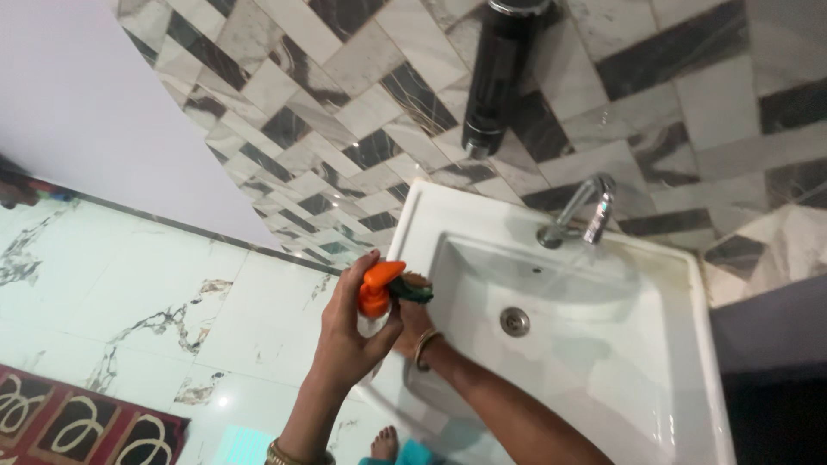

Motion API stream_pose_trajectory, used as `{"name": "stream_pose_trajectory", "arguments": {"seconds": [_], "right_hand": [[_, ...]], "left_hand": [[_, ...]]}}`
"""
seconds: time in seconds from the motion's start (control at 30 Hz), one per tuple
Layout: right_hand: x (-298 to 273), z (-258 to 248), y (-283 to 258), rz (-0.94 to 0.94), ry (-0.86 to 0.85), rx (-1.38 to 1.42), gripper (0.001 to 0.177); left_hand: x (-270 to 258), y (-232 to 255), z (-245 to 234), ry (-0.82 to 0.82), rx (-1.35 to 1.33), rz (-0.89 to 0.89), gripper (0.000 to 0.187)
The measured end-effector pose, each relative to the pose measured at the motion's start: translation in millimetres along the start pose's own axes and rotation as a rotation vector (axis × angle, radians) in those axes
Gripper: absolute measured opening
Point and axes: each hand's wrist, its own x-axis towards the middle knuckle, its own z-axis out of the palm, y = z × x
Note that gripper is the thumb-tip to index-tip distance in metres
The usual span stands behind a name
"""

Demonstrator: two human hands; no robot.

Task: The person sprays a cleaning solution onto a white bathroom sink and scrubs the basin and faucet area with a green sponge. They repeatedly spray and wipe different sections of the sink throughout the clip.

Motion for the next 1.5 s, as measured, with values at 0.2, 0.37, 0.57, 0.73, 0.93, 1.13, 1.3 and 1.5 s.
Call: {"name": "stream_pose_trajectory", "arguments": {"seconds": [0.2,0.37,0.57,0.73,0.93,1.13,1.3,1.5], "right_hand": [[-103.5,9.7,-50.8,-0.39,0.091,-0.167,0.094],[-167.8,3.2,-16.5,-0.168,-0.491,-0.288,0.074],[-272.2,-50.5,64.2,-0.318,-0.465,-0.3,0.099],[-349.9,-158.1,115.5,0.095,-0.808,-0.412,0.105],[-368.8,-253.9,173.9,0.032,-1.134,-0.815,0.111],[-317.1,-284.6,259.2,0.02,-1.026,-1.258,0.08],[-270.2,-282.5,324.3,0.344,-0.22,-0.831,0.067],[-253.1,-233.1,351.9,0.715,0.438,-0.481,0.08]], "left_hand": [[-7.6,33.7,22.0,-0.055,-0.051,0.002,0.083],[-20.8,63.9,37.9,-0.079,-0.089,0.014,0.08],[-33.5,92.9,49.7,-0.11,-0.17,0.014,0.078],[-40.3,102.0,54.4,-0.134,-0.207,0.049,0.081],[-43.5,104.9,63.2,-0.137,-0.215,0.068,0.08],[-41.3,98.6,68.8,-0.189,-0.245,0.073,0.083],[-33.3,92.1,69.3,-0.196,-0.217,0.026,0.081],[-16.3,69.4,57.4,-0.245,-0.195,-0.061,0.079]]}}
